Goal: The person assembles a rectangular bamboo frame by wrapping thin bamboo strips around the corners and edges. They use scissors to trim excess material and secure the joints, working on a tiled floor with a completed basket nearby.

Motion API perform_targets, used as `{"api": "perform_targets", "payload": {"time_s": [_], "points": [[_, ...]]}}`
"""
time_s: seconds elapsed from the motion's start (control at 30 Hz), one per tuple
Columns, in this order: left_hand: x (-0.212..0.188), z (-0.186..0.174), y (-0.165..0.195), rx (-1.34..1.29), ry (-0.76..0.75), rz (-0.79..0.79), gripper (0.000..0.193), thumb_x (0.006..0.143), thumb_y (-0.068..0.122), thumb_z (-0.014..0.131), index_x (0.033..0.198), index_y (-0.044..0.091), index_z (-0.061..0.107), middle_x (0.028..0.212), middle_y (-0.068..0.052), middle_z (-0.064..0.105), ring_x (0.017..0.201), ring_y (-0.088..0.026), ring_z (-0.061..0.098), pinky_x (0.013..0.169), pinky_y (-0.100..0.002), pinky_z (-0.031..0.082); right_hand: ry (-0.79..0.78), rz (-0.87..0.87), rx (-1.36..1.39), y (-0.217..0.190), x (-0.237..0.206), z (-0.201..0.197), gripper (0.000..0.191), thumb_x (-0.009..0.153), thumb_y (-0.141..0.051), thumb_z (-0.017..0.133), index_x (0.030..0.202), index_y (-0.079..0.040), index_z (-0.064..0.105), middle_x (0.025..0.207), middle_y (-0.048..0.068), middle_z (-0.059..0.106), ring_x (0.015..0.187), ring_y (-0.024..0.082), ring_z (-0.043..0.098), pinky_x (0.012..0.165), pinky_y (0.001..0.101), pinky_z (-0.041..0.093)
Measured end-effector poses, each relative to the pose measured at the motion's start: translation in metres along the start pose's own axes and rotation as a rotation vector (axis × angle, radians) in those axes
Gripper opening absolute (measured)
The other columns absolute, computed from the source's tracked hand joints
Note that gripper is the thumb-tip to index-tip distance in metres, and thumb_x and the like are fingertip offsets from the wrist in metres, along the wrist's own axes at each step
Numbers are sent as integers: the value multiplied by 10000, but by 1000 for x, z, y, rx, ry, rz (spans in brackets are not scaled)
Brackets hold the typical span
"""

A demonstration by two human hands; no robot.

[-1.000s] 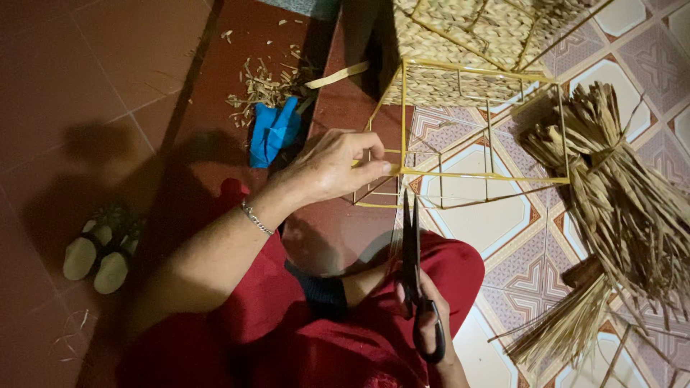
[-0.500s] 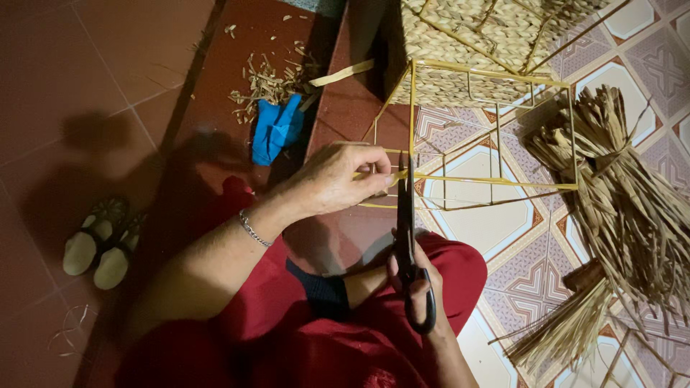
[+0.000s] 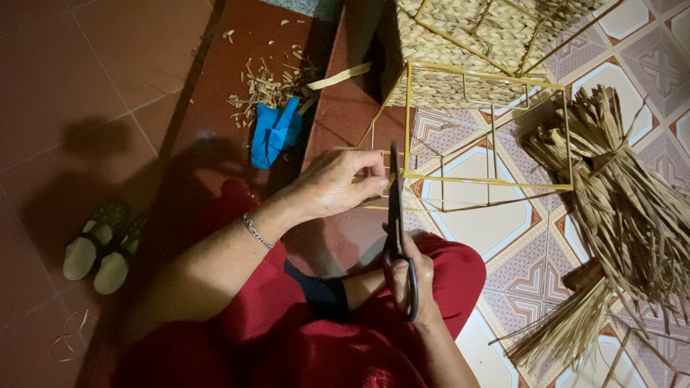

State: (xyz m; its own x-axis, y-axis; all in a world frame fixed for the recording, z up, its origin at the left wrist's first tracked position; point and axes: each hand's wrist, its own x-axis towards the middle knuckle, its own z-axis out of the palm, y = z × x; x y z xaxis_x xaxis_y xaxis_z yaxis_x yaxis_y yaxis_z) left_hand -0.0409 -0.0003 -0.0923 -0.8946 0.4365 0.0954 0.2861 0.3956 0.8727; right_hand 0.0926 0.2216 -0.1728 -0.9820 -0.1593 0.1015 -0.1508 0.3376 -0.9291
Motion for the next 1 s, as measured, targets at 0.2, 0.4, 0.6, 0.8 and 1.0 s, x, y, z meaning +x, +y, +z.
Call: {"api": "perform_targets", "payload": {"time_s": [0.2,0.4,0.6,0.8,1.0], "points": [[-9,-11,-7,103,-168,-61,167,842,227,698,889,67,701,793,-124,731,729,-260,728,675,-412,555,-22,-170,-64,20,-17,-3,668,1068,-497,516,1428,65,509,887,75,638,750,154,611,688,306,525],[-22,-11,-5,289,-314,-141,173,843,274,721,829,103,713,869,-104,699,876,-291,693,775,-442,502,283,-259,13,39,-80,-15,860,1031,-706,436,1435,52,482,1007,126,615,866,176,594,713,287,465],[-30,2,-6,187,-222,61,158,900,232,674,825,95,698,916,-106,600,865,-319,660,770,-433,524,721,-59,-71,114,-154,-77,578,1090,-538,506,1337,-16,517,798,28,535,658,69,501,594,204,368],[-33,39,-3,156,-138,179,131,898,204,666,848,88,703,1126,-145,620,920,-341,672,794,-443,541,896,385,-173,191,-216,-133,645,987,-251,751,1509,19,487,1109,113,665,953,158,645,824,278,555],[-32,61,-2,250,8,203,105,936,169,673,917,72,710,957,-144,681,849,-367,695,732,-458,553,689,851,-778,207,-267,-108,716,856,-302,766,1499,-85,540,963,158,751,878,322,719,821,437,546]]}}
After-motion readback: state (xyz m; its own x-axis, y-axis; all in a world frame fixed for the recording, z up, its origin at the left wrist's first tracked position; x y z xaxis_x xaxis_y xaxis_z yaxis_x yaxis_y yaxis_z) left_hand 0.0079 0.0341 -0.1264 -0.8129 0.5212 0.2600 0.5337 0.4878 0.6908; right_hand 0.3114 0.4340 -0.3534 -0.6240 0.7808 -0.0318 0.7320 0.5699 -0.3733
